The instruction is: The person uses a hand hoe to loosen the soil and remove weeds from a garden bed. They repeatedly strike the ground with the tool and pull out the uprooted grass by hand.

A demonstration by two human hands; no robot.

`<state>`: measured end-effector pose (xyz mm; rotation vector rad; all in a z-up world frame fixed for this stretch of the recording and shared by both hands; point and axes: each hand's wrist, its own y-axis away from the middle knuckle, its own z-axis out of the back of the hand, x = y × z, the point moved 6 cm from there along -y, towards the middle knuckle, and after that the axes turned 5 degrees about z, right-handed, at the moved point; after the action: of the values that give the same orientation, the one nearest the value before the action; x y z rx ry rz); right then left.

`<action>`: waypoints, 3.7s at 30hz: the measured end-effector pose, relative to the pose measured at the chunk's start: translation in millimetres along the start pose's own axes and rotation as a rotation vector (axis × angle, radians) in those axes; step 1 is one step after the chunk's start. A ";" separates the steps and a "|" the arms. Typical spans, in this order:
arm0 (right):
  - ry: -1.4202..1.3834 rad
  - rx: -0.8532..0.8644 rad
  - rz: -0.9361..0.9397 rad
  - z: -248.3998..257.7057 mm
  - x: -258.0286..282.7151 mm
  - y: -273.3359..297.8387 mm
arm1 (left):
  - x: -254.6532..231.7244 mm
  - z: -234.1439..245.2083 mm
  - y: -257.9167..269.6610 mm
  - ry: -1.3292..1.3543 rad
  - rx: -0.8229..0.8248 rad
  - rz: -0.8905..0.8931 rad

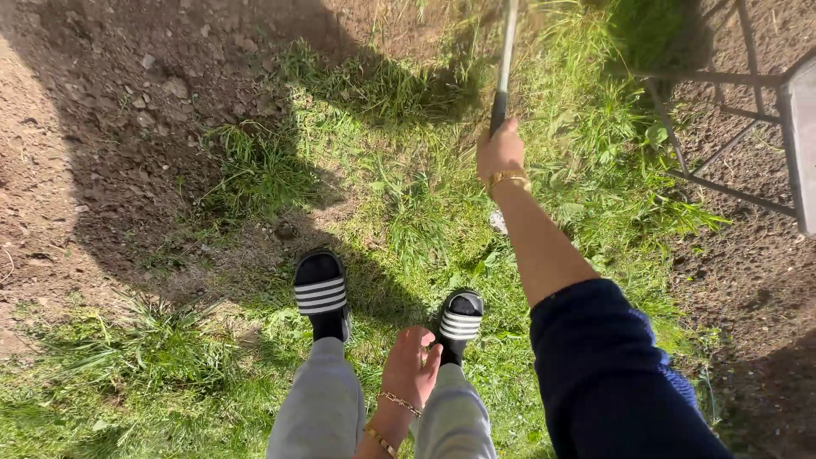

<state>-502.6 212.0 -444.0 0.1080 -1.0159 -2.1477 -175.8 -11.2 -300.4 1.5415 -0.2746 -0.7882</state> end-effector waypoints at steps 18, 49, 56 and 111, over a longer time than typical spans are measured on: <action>-0.054 0.075 -0.175 50.2 -73.4 78.5 | -16.5 40.9 -4.3 0.194 -0.170 -0.186; 0.578 0.212 0.947 -39.8 -1.6 155.1 | 58.7 143.2 -122.9 0.343 -0.545 -0.073; 0.858 -0.174 1.276 -127.7 100.8 106.2 | 147.1 206.7 -125.0 -0.255 -0.709 -0.261; 0.089 -0.500 0.433 29.3 -31.3 -157.1 | 89.4 146.9 -65.4 -0.444 -0.639 -0.185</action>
<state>-583.7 315.3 -540.4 -0.2341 -0.3812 -1.9069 -219.8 -170.1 -381.9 0.7879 -0.1768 -1.2262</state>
